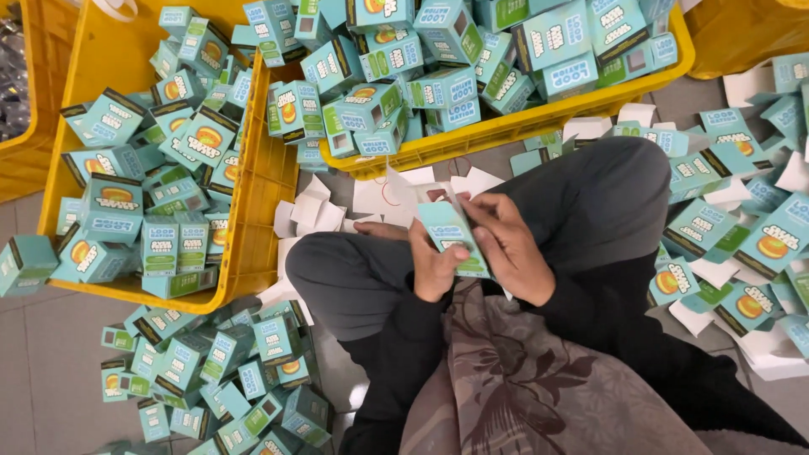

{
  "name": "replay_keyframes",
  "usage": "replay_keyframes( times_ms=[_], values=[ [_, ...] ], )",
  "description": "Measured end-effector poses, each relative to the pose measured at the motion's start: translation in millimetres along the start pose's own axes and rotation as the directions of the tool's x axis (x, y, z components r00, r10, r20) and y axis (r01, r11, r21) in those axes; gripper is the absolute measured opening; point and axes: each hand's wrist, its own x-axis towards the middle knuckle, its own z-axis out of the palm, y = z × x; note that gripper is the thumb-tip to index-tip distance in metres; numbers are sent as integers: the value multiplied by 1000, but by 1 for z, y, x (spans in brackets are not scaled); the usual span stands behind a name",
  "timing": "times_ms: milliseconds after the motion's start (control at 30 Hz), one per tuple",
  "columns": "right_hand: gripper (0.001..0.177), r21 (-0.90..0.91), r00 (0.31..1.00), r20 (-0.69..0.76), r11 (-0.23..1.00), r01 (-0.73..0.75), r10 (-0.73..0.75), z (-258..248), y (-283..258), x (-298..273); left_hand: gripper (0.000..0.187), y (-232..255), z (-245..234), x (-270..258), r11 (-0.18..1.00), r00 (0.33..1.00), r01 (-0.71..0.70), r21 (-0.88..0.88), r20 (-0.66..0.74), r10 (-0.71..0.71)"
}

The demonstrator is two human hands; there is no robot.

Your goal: Folding flat cardboard templates into small boxes and placing them into a storage crate.

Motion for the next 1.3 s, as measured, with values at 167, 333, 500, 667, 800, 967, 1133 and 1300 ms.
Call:
replay_keyframes(
  times_ms=[167,333,500,667,800,967,1133,1300],
  values=[
    [38,142,997,42,988,-63,58,-10,-4,2,96,-50,-32,-16,999,980,3,39,-199,5],
    [48,113,989,43,982,-149,145,-18,2,5,97,-37,-28,-14,995,962,21,101,-272,7],
    [30,356,932,95,863,-359,349,-24,21,1,41,-13,-24,-15,956,936,269,117,-266,-231],
    [19,384,933,71,853,-352,353,-17,24,3,54,4,-25,-8,816,981,182,548,-157,-113],
    [17,366,949,89,876,-313,302,-19,27,0,78,9,-25,-15,892,972,184,412,-209,-104],
    [41,277,998,1,959,-60,62,-46,-7,20,18,42,-15,-6,858,992,-99,504,-15,124],
    [19,191,956,175,961,200,-234,-76,-35,41,44,76,2,-7,715,972,-237,658,165,170],
    [28,-143,825,455,887,439,-335,-88,-66,54,63,89,12,-12,426,957,-274,862,199,213]
  ],
)
